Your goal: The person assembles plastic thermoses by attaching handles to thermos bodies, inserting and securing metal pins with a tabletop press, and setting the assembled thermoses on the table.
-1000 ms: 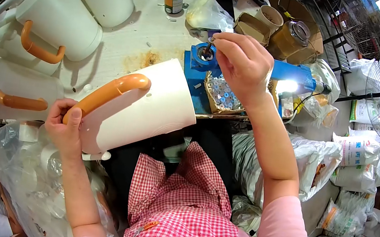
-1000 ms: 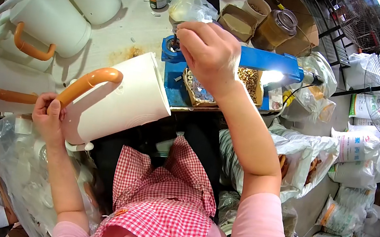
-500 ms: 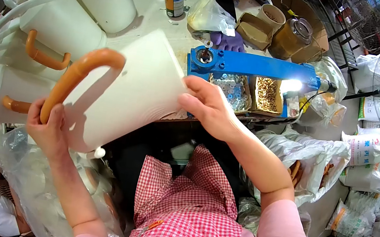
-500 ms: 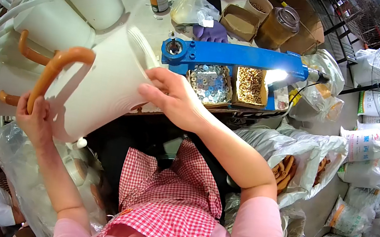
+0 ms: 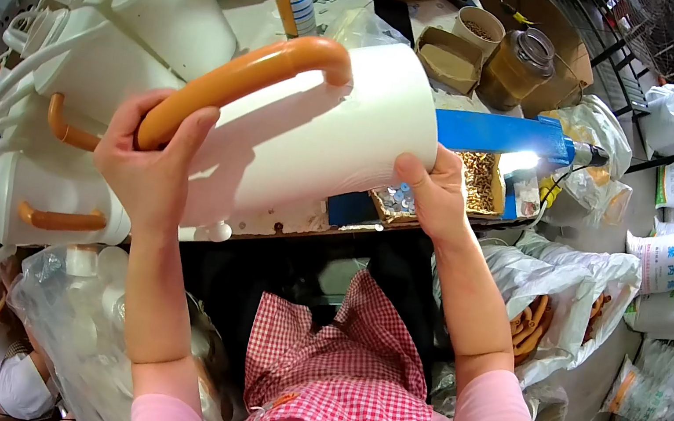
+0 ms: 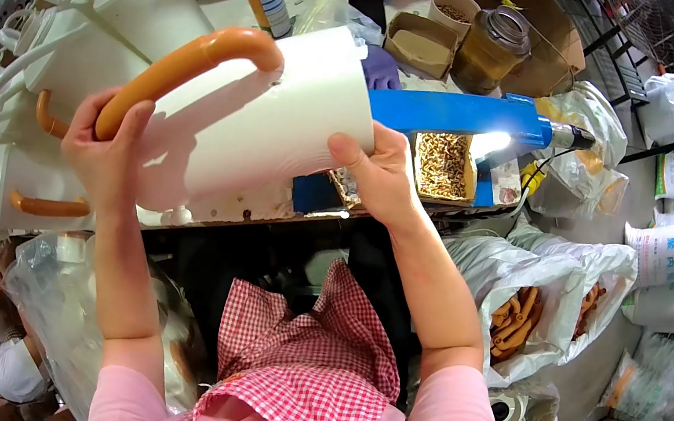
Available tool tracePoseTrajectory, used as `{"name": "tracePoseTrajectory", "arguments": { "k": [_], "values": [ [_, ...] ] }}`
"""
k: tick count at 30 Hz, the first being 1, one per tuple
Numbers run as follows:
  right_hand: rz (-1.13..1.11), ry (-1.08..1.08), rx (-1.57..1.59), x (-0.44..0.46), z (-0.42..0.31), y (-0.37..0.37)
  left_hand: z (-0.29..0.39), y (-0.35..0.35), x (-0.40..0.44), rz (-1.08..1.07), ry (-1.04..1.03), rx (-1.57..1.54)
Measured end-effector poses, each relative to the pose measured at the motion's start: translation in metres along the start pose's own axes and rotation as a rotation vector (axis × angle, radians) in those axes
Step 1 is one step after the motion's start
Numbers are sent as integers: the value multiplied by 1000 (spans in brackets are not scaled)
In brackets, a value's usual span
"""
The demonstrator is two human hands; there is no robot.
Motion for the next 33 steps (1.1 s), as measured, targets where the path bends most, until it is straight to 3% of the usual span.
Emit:
{"name": "tracePoseTrajectory", "arguments": {
  "k": [7, 16, 19, 21, 22, 24, 28, 30, 33],
  "values": [
    [-17, 4, -46, 2, 5, 0, -9, 5, -7, 2, -80, -36],
    [22, -42, -53, 3, 4, -6, -36, -1, 3, -26, 60, -37],
    [49, -117, 18, 0, 3, -9, -33, -6, 6, -122, 84, -56],
    [55, -204, -22, -1, 4, -10, 0, -19, 16, -320, -38, 383],
    [81, -166, -83, 0, 3, -10, 19, -27, 19, -331, -39, 398],
    [73, -218, -37, 0, 6, -8, 50, -72, 21, -561, -143, 922],
    [66, -224, -17, 5, 1, -7, 61, -122, 39, -785, -260, 892],
    [66, -217, -5, 6, 1, -6, 45, -124, 46, -927, -79, 589],
    [75, -212, 2, 8, 14, -2, 48, -116, 47, -912, -64, 575]
  ]
}}
Point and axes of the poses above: each hand's wrist, its own x-axis towards the middle knuckle, its own y-axis out of the back of the hand, z = x × y, the point moved 7 cm from there along x, towards the middle knuckle, and after that the axes turned 6 degrees about -z, right-handed, at the moved point
